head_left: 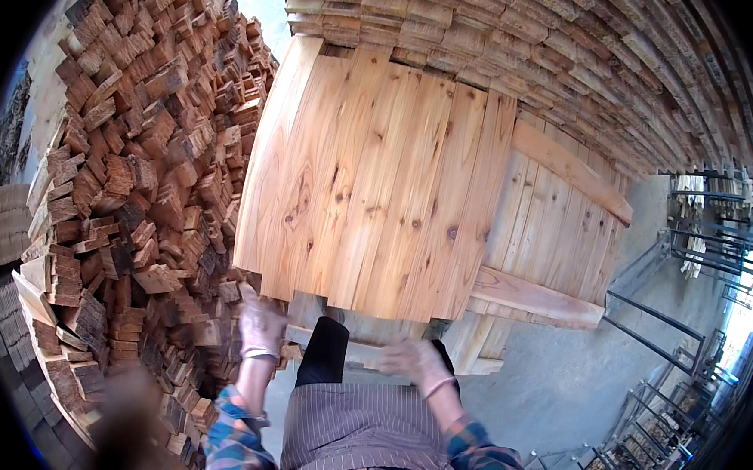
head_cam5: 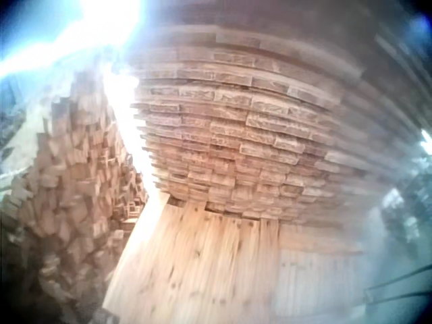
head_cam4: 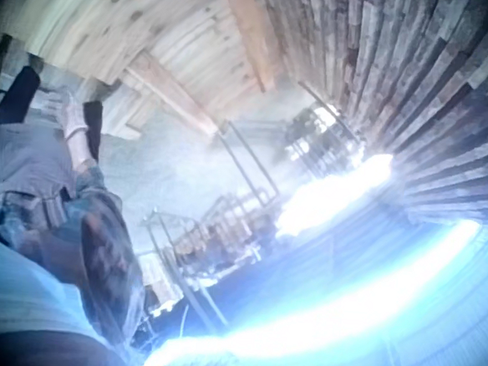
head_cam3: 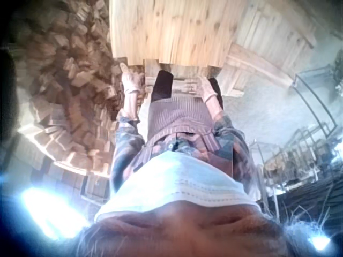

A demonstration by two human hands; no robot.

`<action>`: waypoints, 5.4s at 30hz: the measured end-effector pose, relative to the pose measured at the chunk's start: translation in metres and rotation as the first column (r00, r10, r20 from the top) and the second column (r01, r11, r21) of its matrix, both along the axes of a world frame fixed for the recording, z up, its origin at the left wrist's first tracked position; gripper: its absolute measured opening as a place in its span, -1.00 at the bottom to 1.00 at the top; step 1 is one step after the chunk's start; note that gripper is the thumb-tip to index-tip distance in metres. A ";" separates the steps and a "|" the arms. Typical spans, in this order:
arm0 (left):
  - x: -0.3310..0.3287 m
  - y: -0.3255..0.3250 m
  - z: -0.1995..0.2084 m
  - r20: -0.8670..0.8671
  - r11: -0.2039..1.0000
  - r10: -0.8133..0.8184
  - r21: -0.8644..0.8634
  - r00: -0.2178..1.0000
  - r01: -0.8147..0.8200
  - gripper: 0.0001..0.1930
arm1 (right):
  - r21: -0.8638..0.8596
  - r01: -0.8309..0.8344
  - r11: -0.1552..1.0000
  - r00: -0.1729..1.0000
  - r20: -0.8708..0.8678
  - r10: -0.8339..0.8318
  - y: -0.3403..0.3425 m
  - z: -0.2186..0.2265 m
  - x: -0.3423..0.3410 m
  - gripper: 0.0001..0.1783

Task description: The person picks up wooden planks from a large pile and stacks them onto a pallet. The worker repeatedly lifts planks, aligns them, and places them in a neat stack, occasionally adjusting the position of the wood to ensure stability.

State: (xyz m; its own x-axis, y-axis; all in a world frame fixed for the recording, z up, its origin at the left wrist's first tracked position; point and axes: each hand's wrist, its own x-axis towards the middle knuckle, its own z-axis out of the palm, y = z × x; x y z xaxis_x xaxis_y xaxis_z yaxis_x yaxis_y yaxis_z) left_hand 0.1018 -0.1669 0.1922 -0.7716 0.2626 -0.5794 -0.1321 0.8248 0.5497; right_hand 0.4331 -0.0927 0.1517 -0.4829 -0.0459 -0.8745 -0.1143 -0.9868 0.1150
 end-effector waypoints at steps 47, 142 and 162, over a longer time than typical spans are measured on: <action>0.021 -0.255 0.277 -0.224 0.399 0.779 0.897 0.585 -0.188 -0.13 | 0.761 -0.182 -0.623 0.351 0.642 0.681 0.058 0.173 -0.271 -0.24; 0.299 0.274 -0.022 -0.618 0.701 -0.571 -0.025 0.541 0.712 -0.16 | 0.849 -0.175 0.499 0.874 0.367 -0.318 0.305 -0.024 0.259 -0.62; 0.288 0.244 -0.054 -0.467 0.478 -0.850 -0.485 0.245 0.732 -0.07 | 0.826 -0.322 0.463 0.772 0.512 -0.376 0.323 -0.021 0.284 -0.66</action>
State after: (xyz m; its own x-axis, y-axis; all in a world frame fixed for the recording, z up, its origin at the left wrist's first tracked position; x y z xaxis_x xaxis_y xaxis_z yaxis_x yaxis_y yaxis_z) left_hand 0.3893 0.0771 0.1378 -0.3648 0.9103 -0.1956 0.9210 0.3837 0.0678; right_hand 0.7167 0.2303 0.1312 0.1210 0.8621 -0.4921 0.1669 -0.5063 -0.8460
